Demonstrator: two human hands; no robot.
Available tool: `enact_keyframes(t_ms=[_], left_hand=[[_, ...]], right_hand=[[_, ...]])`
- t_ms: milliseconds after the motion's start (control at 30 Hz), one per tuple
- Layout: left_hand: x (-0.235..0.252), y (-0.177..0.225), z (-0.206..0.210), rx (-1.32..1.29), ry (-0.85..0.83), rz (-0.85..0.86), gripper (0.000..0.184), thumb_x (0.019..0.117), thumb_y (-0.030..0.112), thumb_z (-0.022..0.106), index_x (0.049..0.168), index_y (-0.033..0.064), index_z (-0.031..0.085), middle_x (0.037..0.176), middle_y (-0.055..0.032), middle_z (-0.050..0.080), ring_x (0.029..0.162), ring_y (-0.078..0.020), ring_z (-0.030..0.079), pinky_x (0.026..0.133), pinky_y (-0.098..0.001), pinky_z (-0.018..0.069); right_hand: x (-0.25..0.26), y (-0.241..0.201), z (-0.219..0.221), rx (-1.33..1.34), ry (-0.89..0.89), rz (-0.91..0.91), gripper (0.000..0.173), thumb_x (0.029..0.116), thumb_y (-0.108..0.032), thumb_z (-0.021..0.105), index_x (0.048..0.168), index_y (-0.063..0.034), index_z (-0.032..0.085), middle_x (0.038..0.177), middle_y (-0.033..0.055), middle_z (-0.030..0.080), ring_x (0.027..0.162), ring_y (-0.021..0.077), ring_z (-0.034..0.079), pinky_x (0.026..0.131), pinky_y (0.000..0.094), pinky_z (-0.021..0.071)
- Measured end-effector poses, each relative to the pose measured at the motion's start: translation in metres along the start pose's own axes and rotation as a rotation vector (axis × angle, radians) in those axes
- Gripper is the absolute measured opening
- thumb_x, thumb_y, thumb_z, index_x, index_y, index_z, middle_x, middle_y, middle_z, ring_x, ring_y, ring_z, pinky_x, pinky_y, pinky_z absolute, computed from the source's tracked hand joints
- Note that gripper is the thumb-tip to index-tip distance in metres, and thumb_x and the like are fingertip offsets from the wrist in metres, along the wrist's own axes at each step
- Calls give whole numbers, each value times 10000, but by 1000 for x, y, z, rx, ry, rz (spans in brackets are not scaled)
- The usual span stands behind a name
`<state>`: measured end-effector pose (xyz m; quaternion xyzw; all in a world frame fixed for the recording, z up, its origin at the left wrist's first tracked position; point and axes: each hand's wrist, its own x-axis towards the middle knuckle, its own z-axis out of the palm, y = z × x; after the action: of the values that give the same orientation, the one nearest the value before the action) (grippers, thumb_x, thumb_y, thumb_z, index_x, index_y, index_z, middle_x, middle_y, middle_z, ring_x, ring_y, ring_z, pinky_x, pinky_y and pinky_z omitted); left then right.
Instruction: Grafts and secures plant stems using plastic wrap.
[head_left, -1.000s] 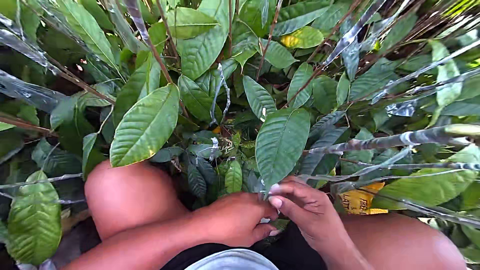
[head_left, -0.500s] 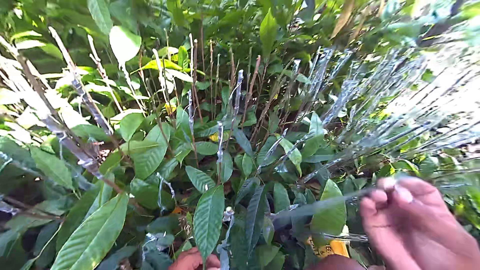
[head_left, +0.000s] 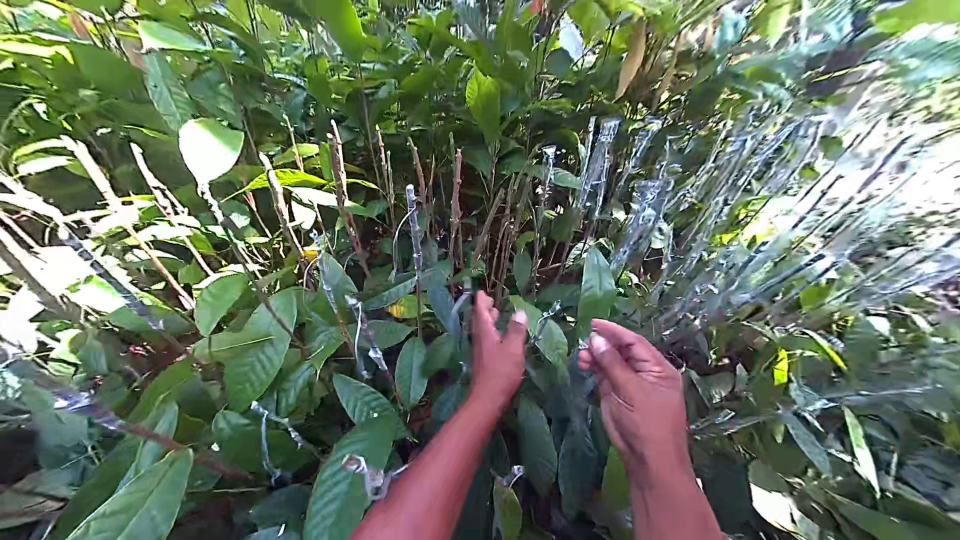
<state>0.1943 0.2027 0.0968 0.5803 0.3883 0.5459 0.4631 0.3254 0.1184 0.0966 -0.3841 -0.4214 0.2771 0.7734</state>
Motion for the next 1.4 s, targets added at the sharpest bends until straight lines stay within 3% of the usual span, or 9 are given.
enact_keyframes(t_ms=[67,200,300,400,567,733,1000,1200,1400], left_hand=[[24,-2,-6,94,216,77,771,986,204,612,1614,23,201,1588,-254,348,1439,-361,407,1140,-519,409],[66,4,-20,327,231,112,777,1001,206,611,1627,50,178,1561,-231,415,1421,-364,444,1153,-542,398],[77,3,-24,403,154,128,475,1032,194,577,1458,2,490,1249,-185,670,1115,-286,665,971,-493,534],[60,0,-38,460,149,206,281,1030,195,582,1211,10,692,1058,-117,721,956,-194,684,898,-426,549],[36,-5,-63,308,141,225,236,993,187,656,1162,31,705,1008,-39,726,907,-84,677,847,-288,558],[18,-8,-80,350,8,289,209,967,180,687,1111,33,722,1045,-46,730,952,-93,690,883,-284,570],[-9,-22,-63,388,-421,344,190,975,188,683,1094,54,746,1060,-56,717,931,-87,685,880,-266,575],[3,-14,-54,232,-710,55,343,1030,57,498,1361,-16,550,1165,-90,703,966,-117,706,896,-302,582],[13,-17,-43,69,-794,-125,265,1075,142,519,1269,-34,560,992,-72,718,830,-111,722,820,-291,609]], right_hand=[[-4,-4,5,58,-43,61,153,990,3,567,1101,16,672,875,32,705,742,113,695,712,272,624],[-14,-5,17,98,-170,124,156,984,-12,598,1099,15,699,867,37,726,706,104,702,661,269,627],[-16,-2,22,31,-192,190,209,963,-19,630,1159,31,681,954,73,727,788,138,720,734,302,637],[-17,4,24,8,-180,231,167,969,-17,618,1115,24,690,964,89,735,825,162,734,768,317,640],[-22,2,21,1,-210,198,182,979,-17,611,1129,23,706,919,76,732,764,145,725,710,293,640],[-19,13,21,-204,-233,193,169,1009,-63,594,1111,9,708,930,73,736,783,142,730,719,282,638],[-10,29,18,-489,-120,178,163,1005,-57,609,1129,2,698,935,55,750,794,103,736,761,271,634],[-10,34,-1,-591,-237,57,158,937,-35,645,1062,-40,741,964,37,758,839,90,726,797,289,625],[-5,33,-25,-590,-408,4,131,893,-38,704,992,-71,785,966,10,735,906,65,683,844,244,578]])
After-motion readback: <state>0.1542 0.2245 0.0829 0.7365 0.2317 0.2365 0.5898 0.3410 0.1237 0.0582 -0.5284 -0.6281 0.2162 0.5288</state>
